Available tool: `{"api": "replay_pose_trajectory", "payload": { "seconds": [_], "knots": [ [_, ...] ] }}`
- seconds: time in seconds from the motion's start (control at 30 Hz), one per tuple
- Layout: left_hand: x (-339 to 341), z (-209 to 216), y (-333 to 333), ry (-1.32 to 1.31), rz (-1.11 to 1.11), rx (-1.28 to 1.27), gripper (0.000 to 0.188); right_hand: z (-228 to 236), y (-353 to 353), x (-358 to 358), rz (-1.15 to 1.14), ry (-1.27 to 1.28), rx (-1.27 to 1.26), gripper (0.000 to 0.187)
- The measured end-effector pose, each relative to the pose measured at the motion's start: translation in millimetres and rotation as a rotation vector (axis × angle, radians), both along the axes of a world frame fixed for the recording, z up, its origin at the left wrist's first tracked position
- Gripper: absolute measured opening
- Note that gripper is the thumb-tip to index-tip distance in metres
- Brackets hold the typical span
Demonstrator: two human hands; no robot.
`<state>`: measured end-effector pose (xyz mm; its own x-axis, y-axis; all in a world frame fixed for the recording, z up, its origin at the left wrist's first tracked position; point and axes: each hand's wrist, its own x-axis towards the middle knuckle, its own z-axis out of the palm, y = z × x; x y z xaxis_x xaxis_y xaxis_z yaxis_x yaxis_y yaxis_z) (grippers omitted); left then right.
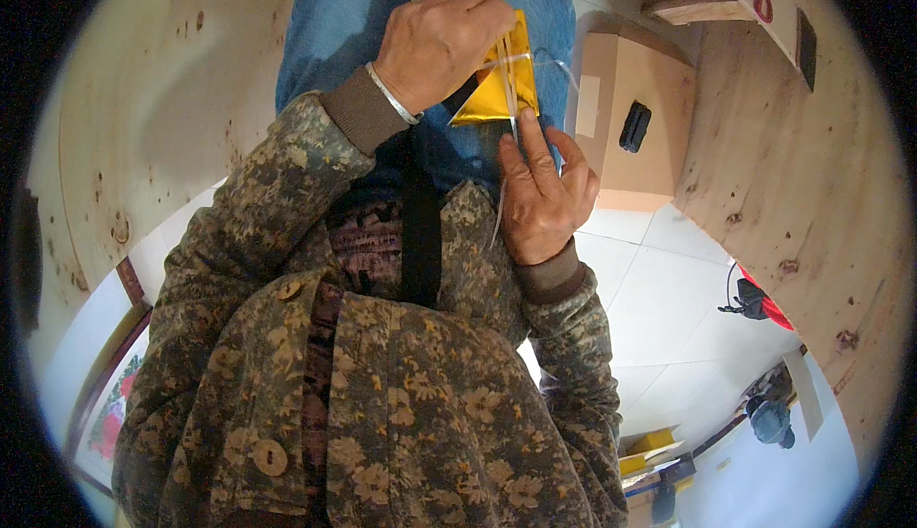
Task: The person sits and repeatedly ties small gold paper packets with white string. They fold the packets, wrap the string around them, and secure the bundles. The finished bundles are placed on a nearby wooden surface.
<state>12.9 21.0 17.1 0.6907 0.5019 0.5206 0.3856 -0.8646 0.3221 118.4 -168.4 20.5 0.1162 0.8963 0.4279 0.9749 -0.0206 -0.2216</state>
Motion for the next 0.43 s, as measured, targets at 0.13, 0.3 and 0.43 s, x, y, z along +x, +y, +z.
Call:
{"api": "replay_pose_trajectory", "payload": {
  "seconds": [0.13,0.3,0.43],
  "knots": [
    [1.3,-3.0,-0.7,-0.011,0.026,0.006,0.022,0.3,-1.0,1.2,-0.01,0.027,-0.036,0.021],
    [0.8,-5.1,5.3,0.036,-0.019,0.023,0.02,-0.7,-0.6,2.6,0.002,0.043,-0.034,0.02],
    [3.2,-4.6,2.5,0.074,0.055,0.006,0.02,-3.4,-1.0,4.8,0.019,0.056,-0.027,0.019]
  ]
}}
